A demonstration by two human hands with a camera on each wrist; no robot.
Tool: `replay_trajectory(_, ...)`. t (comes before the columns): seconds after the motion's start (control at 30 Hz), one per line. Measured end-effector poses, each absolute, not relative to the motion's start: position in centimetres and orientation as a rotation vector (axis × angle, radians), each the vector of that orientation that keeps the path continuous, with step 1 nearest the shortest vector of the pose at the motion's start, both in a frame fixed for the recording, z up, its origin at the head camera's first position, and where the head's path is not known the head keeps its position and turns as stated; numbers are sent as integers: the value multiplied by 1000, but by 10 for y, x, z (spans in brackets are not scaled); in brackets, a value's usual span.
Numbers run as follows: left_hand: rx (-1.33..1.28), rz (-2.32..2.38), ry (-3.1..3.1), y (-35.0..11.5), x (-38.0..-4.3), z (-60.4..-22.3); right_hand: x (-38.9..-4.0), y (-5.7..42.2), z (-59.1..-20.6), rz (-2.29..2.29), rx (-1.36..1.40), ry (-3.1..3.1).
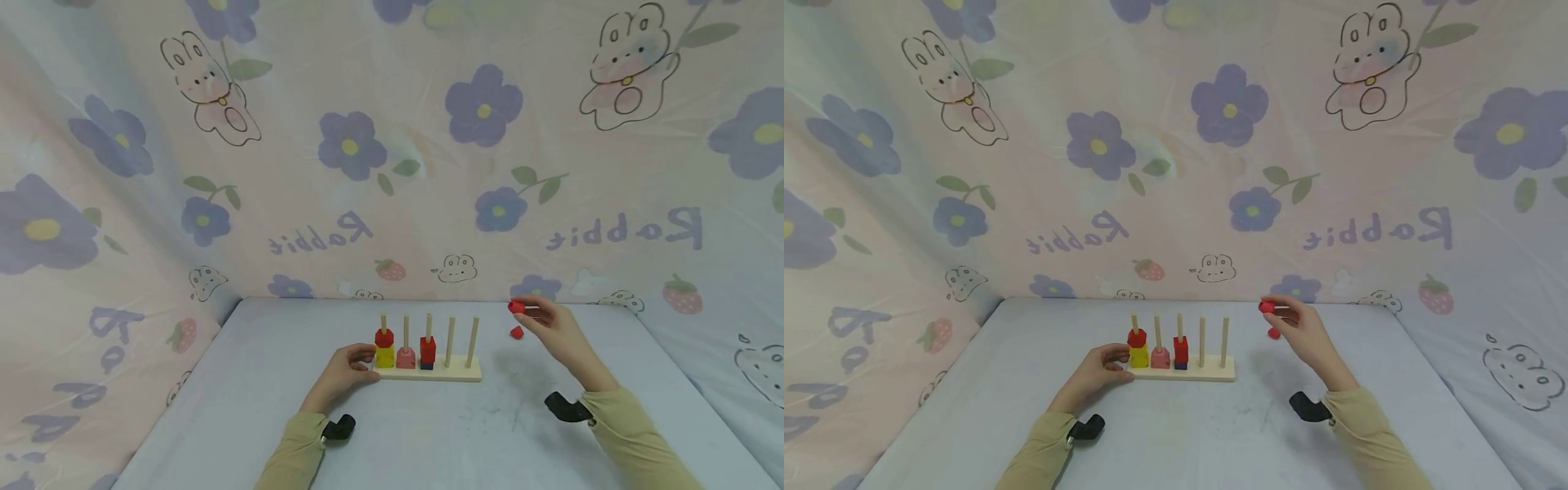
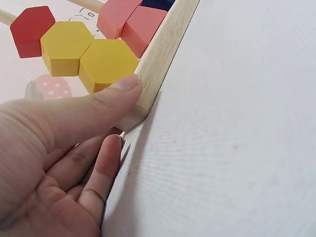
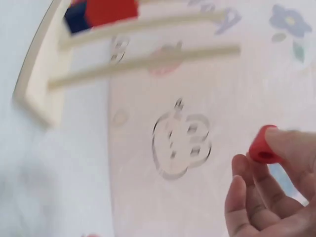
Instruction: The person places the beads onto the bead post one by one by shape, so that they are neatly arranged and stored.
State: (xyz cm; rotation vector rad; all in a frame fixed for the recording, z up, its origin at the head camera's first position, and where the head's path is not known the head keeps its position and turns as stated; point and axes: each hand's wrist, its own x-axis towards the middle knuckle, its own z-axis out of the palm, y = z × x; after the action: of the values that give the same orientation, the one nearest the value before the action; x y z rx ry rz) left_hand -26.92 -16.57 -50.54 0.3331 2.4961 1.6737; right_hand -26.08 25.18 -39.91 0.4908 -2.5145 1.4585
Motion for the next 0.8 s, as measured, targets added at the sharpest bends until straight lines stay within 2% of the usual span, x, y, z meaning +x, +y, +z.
replay_trajectory(0.2, 339, 1658, 2492, -165, -270, -505, -259, 212, -387, 1719, 547, -2350)
replay_trajectory(0.43, 351, 1661, 2494, -166, -269, -505, -262, 172, -399, 1892, 675, -2224)
replay_trajectory(0.8, 347, 1670, 2495, -166, -271, -506, -266, 154, -416, 2040, 584, -2217)
